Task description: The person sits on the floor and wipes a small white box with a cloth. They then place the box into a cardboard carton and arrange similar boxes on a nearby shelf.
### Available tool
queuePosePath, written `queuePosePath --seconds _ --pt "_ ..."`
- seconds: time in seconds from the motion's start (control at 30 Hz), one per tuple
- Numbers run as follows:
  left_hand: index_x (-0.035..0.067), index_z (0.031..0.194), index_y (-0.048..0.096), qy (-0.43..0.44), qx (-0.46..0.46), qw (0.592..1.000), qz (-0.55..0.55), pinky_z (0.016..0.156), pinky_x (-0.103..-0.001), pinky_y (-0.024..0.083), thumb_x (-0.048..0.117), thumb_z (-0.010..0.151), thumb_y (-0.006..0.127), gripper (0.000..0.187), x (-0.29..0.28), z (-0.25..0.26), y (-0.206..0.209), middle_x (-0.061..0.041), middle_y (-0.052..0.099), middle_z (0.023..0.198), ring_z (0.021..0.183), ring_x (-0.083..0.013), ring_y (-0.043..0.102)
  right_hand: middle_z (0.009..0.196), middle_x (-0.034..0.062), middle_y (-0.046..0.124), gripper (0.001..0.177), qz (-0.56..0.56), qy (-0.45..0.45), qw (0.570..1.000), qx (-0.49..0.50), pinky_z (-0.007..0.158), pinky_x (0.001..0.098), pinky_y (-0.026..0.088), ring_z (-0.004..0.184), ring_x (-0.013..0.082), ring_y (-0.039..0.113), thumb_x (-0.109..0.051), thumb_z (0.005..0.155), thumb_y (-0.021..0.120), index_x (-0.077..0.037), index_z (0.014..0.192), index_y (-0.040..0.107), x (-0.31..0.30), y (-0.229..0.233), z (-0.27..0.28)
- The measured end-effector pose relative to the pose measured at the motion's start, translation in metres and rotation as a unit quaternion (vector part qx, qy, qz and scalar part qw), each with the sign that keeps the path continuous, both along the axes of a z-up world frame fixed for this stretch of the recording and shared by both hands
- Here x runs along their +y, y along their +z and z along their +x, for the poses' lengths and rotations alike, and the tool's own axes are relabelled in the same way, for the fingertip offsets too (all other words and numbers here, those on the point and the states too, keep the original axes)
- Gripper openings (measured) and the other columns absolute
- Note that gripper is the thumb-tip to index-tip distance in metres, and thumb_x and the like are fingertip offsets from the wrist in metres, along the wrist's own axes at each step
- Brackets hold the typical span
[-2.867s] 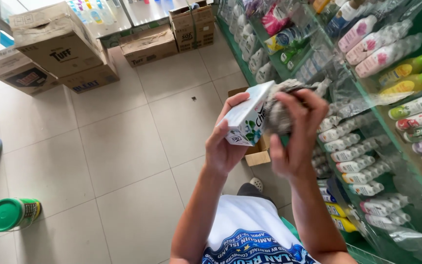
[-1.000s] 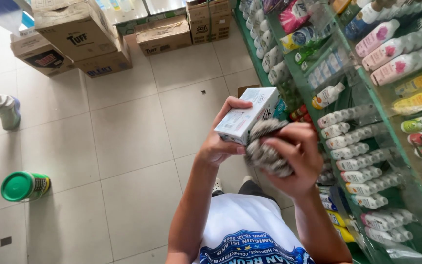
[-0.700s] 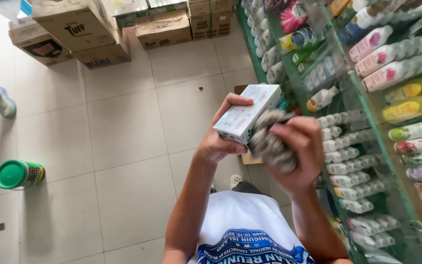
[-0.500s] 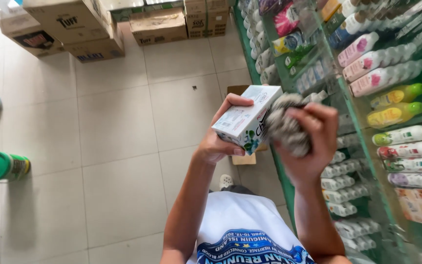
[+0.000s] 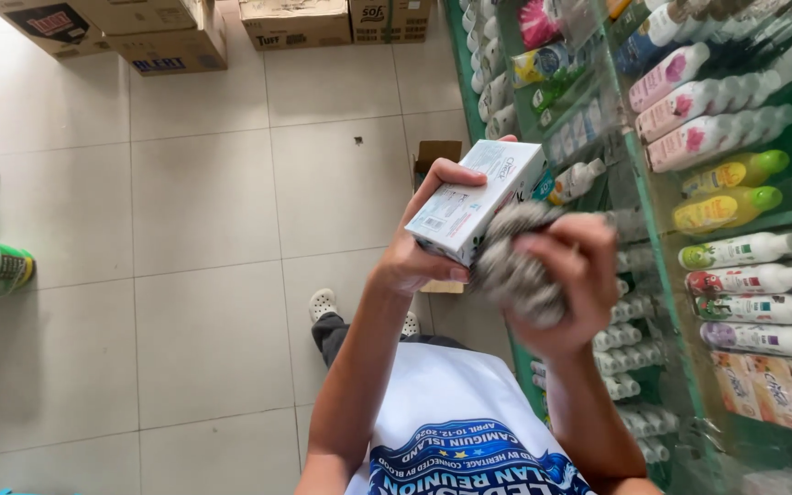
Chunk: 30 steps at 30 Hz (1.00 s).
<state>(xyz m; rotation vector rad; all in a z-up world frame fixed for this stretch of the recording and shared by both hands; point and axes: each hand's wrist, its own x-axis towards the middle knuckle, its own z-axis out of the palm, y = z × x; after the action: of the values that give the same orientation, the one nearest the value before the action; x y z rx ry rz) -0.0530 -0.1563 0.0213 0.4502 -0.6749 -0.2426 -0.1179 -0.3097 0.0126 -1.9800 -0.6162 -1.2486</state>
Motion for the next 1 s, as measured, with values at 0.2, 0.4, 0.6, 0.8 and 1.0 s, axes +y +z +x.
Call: queuePosePath --seconds 0.2,0.4,0.6,0.8,1.0 --pt "0.007 0.126 0.056 0.009 -0.027 0.999 0.026 0.111 -0.034 0.039 0.016 0.064 0.098 0.075 -0.001 -0.007 0.003 -0.012 0.056 0.138 0.129 -0.018 0.055 0.115 0.0209 0.056 0.031 0.019 -0.044 0.999 -0.003 0.085 0.0532 0.049 0.093 0.0307 0.055 -0.019 0.101 0.071 0.007 0.119 0.071 -0.02 0.01 0.019" --pt "-0.002 0.127 0.048 0.019 -0.009 0.999 0.049 0.11 -0.032 0.036 0.017 0.065 0.095 0.081 0.014 -0.013 0.003 -0.012 0.055 0.132 0.125 -0.016 0.055 0.096 0.0216 0.065 0.044 0.046 0.067 0.996 -0.039 0.075 0.0478 0.054 0.077 0.0322 0.06 -0.041 0.079 0.086 0.002 0.089 0.079 0.019 -0.011 -0.004" --pt "-0.002 0.124 0.05 0.005 -0.021 0.999 0.032 0.11 -0.037 0.039 0.009 0.06 0.097 0.081 0.009 -0.013 0.005 -0.018 0.055 0.129 0.121 -0.0233 0.059 0.107 0.0242 0.06 0.048 0.006 -0.042 0.999 -0.031 0.086 0.0539 0.05 0.093 0.0373 0.059 -0.034 0.096 0.079 0.012 0.108 0.071 -0.018 0.008 0.019" --pt "-0.002 0.124 0.049 0.004 -0.035 0.999 0.038 0.11 -0.036 0.038 0.014 0.06 0.097 0.082 0.009 -0.014 0.009 -0.016 0.055 0.13 0.122 -0.0203 0.058 0.095 0.0231 0.061 0.051 0.01 0.054 0.998 -0.041 0.075 0.0517 0.052 0.076 0.036 0.058 -0.043 0.089 0.075 0.007 0.097 0.076 -0.006 -0.002 0.003" --pt "-0.002 0.125 0.048 0.015 -0.015 0.999 0.04 0.109 -0.036 0.039 0.013 0.061 0.096 0.082 0.015 -0.016 0.006 -0.017 0.055 0.128 0.12 -0.0212 0.059 0.099 0.024 0.06 0.05 0.011 0.049 0.998 -0.049 0.079 0.0555 0.052 0.082 0.0395 0.061 -0.042 0.092 0.074 0.007 0.102 0.074 0.0 -0.002 0.012"
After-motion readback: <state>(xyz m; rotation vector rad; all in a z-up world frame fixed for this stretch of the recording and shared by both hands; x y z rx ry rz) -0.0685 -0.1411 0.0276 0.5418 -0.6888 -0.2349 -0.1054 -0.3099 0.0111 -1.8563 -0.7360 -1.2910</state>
